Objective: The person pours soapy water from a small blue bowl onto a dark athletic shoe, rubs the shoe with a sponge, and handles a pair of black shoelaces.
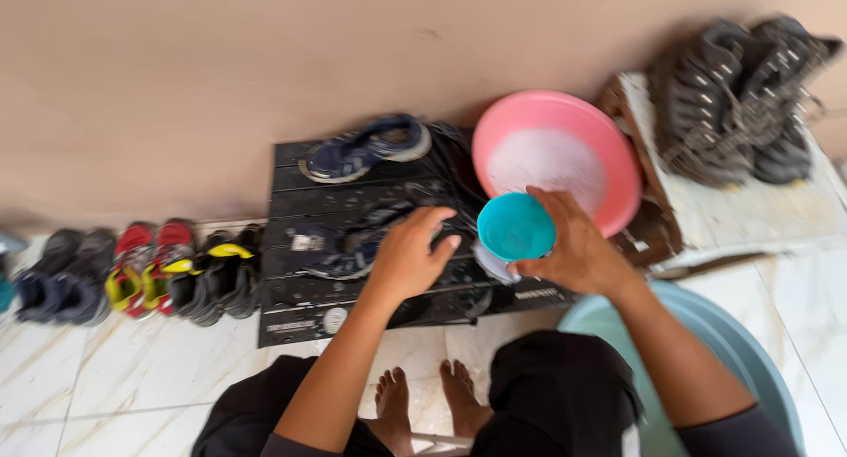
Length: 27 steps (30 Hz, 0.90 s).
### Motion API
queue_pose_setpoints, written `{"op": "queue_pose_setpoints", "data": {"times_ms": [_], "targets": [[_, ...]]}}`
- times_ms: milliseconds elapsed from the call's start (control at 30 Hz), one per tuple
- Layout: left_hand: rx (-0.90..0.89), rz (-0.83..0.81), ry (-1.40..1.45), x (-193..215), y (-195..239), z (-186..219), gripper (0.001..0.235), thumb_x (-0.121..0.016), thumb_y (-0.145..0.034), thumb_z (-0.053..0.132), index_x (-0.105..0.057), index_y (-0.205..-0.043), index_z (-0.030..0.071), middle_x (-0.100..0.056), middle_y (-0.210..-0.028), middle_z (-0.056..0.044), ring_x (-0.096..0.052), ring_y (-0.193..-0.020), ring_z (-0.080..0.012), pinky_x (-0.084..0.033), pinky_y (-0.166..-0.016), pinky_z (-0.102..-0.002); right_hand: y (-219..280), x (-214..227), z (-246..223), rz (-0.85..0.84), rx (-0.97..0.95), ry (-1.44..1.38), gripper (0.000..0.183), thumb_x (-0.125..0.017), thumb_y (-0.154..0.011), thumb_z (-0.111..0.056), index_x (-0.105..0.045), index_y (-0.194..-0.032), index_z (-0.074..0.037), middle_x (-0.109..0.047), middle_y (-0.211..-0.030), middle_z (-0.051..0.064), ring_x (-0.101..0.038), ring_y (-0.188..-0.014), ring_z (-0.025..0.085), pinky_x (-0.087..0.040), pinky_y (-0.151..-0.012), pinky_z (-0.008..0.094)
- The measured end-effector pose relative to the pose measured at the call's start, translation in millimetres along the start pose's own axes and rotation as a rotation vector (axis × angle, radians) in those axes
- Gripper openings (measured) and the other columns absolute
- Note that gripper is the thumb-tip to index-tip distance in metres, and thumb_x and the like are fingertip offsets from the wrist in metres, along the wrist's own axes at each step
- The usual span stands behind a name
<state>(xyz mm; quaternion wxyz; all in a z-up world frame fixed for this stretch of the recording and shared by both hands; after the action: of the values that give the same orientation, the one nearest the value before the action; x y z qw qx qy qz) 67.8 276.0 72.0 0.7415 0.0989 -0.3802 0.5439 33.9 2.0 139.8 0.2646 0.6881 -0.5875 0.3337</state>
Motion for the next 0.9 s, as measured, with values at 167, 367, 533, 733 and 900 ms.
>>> {"op": "queue_pose_setpoints", "data": {"times_ms": [167, 367, 533, 733, 900], "targets": [[-0.089, -0.524, 0.088, -95.6, -39.9, 97.3, 0.059, -0.065, -0.106, 0.03, -0.058, -0.159, 0.005, -0.066, -0.151, -0.027, -0.066, -0.141, -0.0481, -0.053, -0.114, -0.062, 86.7, 74.4, 83.4, -0.011, -0.259, 0.138, 0.132, -0.111, -0.053, -0.042, -0.055, -0.167, -0.008, -0.058, -0.154, 0.025, -0.063, -0.143, 0.052, -0.057, -0.115, 0.063], [-0.24, -1.103, -0.157, -277.9, -52.3, 161.3, 0.073, -0.063, -0.103, 0.041, -0.051, -0.168, 0.01, -0.067, -0.152, -0.024, -0.065, -0.144, -0.0456, -0.053, -0.116, -0.066, 212.5, 40.9, 248.9, -0.14, -0.599, -0.006, 0.132, -0.111, -0.058, -0.055, -0.05, -0.167, -0.012, -0.058, -0.163, 0.023, -0.058, -0.15, 0.05, -0.049, -0.128, 0.061], [-0.332, -1.264, -0.376, -389.9, -40.3, 157.8, 0.076, -0.061, -0.1, 0.054, -0.051, -0.17, 0.025, -0.072, -0.15, -0.016, -0.068, -0.143, -0.0398, -0.053, -0.117, -0.066, 280.5, -114.1, 389.7, -0.186, -0.748, -0.038, 0.138, -0.113, -0.059, -0.062, -0.046, -0.171, -0.015, -0.065, -0.158, 0.02, -0.066, -0.145, 0.046, -0.056, -0.124, 0.058], [-0.05, -1.441, -0.558, -343.1, -46.5, 179.3, 0.072, -0.066, -0.102, 0.052, -0.053, -0.165, 0.019, -0.059, -0.164, -0.014, -0.063, -0.144, -0.0361, -0.056, -0.111, -0.054, 280.8, -234.7, 415.9, -0.461, -0.861, 0.371, 0.125, -0.108, -0.079, -0.053, -0.029, -0.167, -0.012, -0.038, -0.168, 0.01, -0.046, -0.15, 0.036, -0.063, -0.114, 0.049], [-0.034, -1.515, -0.484, -340.1, -46.0, 178.0, 0.069, -0.063, -0.101, 0.052, -0.068, -0.154, 0.008, -0.068, -0.156, -0.014, -0.072, -0.133, -0.0355, -0.066, -0.09, -0.052, 280.0, -270.5, 422.5, -0.336, -0.865, 0.069, 0.068, -0.046, -0.107, 0.007, -0.036, -0.17, -0.015, -0.033, -0.174, 0.012, -0.05, -0.152, 0.043, -0.064, -0.09, 0.056]]}}
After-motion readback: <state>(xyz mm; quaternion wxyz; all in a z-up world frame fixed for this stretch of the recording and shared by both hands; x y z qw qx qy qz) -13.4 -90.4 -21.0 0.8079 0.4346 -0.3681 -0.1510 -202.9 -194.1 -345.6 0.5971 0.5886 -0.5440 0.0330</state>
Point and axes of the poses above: each hand's wrist, its own y-axis away from the middle knuckle, its own x-axis out of the back of the hand, z = x × y, the point moved 2 cm from there along -y, towards the middle knuckle
